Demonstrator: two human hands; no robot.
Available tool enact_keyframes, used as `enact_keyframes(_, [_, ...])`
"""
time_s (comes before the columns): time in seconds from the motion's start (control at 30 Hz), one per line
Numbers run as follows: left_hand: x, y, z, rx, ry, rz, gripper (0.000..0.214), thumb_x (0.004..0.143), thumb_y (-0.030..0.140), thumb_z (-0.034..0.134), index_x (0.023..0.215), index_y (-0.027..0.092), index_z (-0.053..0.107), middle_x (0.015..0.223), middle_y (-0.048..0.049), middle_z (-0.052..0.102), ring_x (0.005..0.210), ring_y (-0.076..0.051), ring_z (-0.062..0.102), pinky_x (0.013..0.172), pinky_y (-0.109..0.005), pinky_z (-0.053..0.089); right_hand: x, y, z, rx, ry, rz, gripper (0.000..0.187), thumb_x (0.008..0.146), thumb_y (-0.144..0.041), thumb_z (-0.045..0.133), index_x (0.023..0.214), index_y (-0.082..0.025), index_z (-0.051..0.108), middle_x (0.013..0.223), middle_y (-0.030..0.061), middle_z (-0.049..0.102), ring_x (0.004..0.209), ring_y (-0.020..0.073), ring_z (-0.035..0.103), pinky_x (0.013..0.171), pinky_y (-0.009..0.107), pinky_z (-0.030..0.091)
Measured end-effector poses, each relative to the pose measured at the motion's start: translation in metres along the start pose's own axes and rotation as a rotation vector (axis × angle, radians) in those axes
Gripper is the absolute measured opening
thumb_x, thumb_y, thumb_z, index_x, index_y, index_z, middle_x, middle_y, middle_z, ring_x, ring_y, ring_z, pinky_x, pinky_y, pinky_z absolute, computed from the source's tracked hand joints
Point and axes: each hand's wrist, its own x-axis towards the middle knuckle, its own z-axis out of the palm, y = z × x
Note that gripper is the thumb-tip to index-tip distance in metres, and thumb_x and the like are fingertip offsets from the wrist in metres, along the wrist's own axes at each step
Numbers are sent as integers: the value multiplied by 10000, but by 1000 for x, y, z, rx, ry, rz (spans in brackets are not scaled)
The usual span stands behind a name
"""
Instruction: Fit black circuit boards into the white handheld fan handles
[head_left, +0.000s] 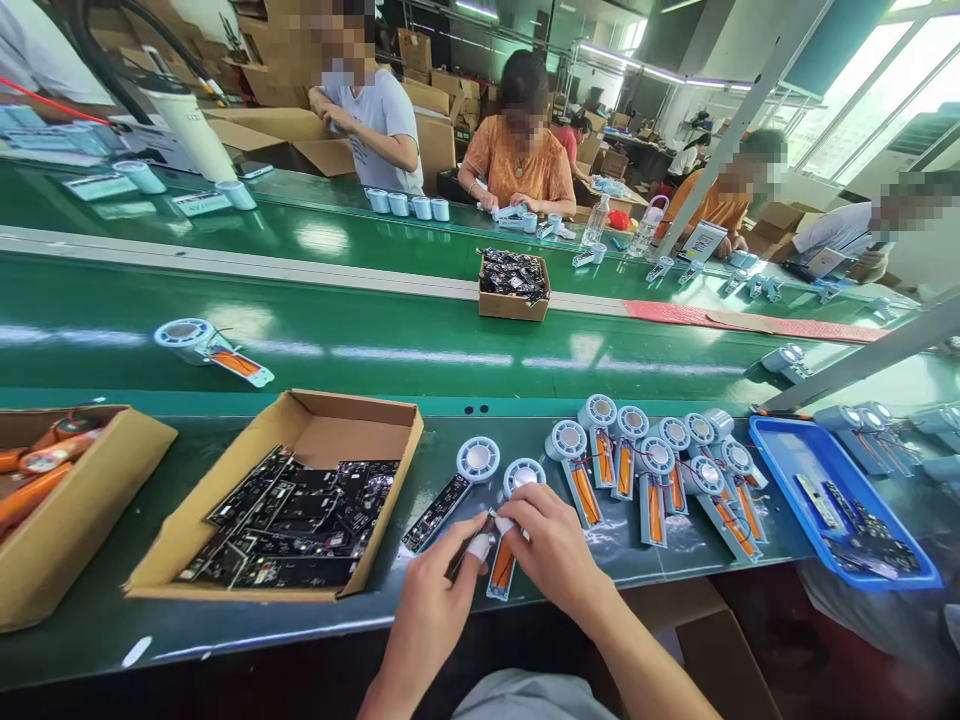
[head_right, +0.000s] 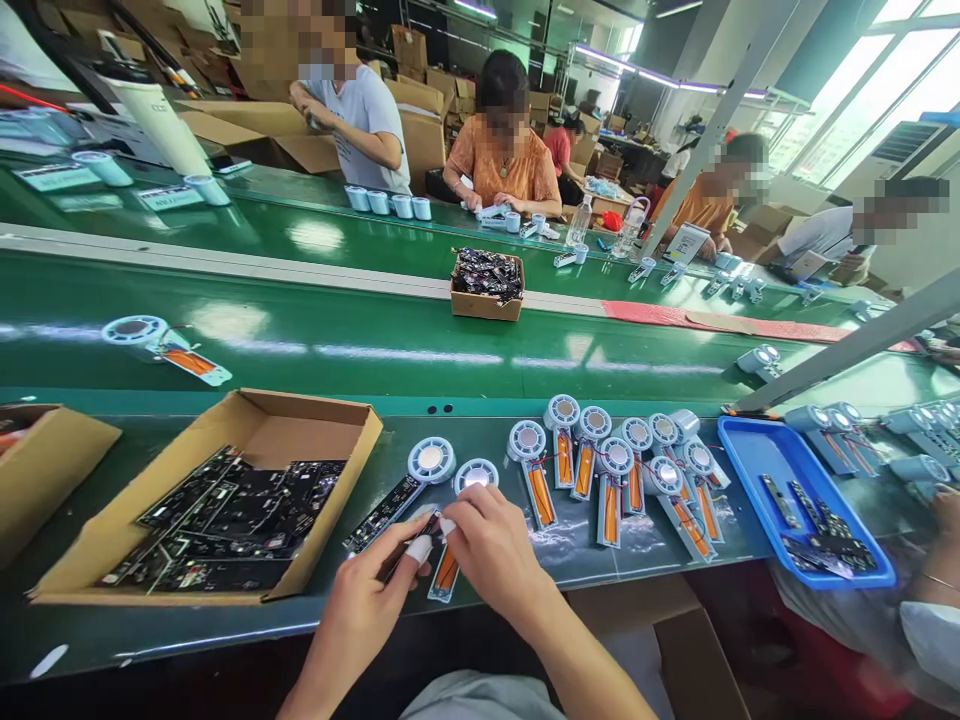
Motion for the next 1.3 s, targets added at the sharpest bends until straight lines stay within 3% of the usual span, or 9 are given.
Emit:
enact_keyframes(0.17, [9, 1, -11, -79, -93, -27, 316, 888, 358, 539, 1040, 209, 773, 844, -55, 779, 576, -161, 689, 520, -244, 586, 4, 11, -8, 142, -74, -2, 249, 956, -95, 535, 1108, -210, 694, 989, 65, 694, 900, 205, 640, 781, 310, 532])
enact_keyframes(0.43, [15, 4, -14, -84, -152, -2, 298, 880, 368, 549, 1009, 210, 767, 869, -59, 791, 612, -170, 709, 598, -266, 602, 7, 5, -8, 220, -58, 58, 232, 927, -69, 553, 964, -212, 732, 917, 52, 702, 858, 204, 611, 754, 311, 517])
enact_keyframes(0.63, [11, 0, -17, 44, -155, -97, 433, 891, 338, 473, 1279, 211, 619, 880, -54, 803, 713, -211, 763, 764, -332, 592, -3, 18, -35, 433, -65, 230, 258, 952, -110, 535, 1131, -219, 685, 972, 44, 664, 814, 159, 618, 686, 251, 509])
enact_keyframes(0.73, [8, 0, -14, 67, -221, -111, 471, 909, 313, 419, 1342, 214, 574, 860, -38, 785, 731, -203, 761, 760, -310, 577, -14, 23, -41, 420, -190, 208, 357, 913, -61, 527, 1174, -243, 688, 1033, 52, 647, 884, 166, 625, 716, 250, 507])
enact_keyframes(0.8, [7, 1, -10, 75, -254, -123, 487, 922, 305, 391, 1370, 197, 547, 872, -40, 767, 680, -191, 741, 710, -296, 576, -20, 22, -37, 431, -210, 175, 317, 911, -80, 541, 1124, -239, 714, 1030, 59, 641, 897, 173, 628, 747, 265, 510])
enact_keyframes(0.93, [7, 1, -1, 182, -235, -74, 495, 923, 215, 342, 1379, 153, 523, 962, -78, 762, 622, -181, 709, 727, -321, 592, -20, 16, -20, 525, -95, 197, 185, 953, -179, 553, 947, -215, 734, 1007, 71, 683, 927, 190, 655, 816, 301, 517])
enact_keyframes(1.07, [7, 0, 0, 430, -215, 128, 515, 911, 89, 303, 1299, 203, 623, 1108, -102, 729, 912, -222, 752, 815, -328, 589, -17, 14, -3, 739, 23, 461, 116, 926, -268, 614, 942, -211, 714, 827, 32, 713, 741, 170, 663, 695, 281, 536])
enact_keyframes(1.17, [6, 2, -3, 699, -257, 168, 598, 896, 11, 298, 1316, 257, 645, 1073, -94, 712, 859, -238, 764, 711, -325, 596, -16, 12, 5, 928, 119, 621, 125, 870, -309, 676, 924, -199, 703, 743, 11, 689, 628, 149, 633, 614, 263, 535])
enact_keyframes(1.3, [4, 4, -7, 836, -286, 225, 664, 861, -51, 326, 1333, 288, 645, 1090, -92, 711, 844, -230, 765, 682, -298, 589, -15, 6, 6, 935, 138, 592, 109, 858, -276, 685, 907, -199, 743, 797, 32, 718, 706, 162, 665, 670, 268, 548])
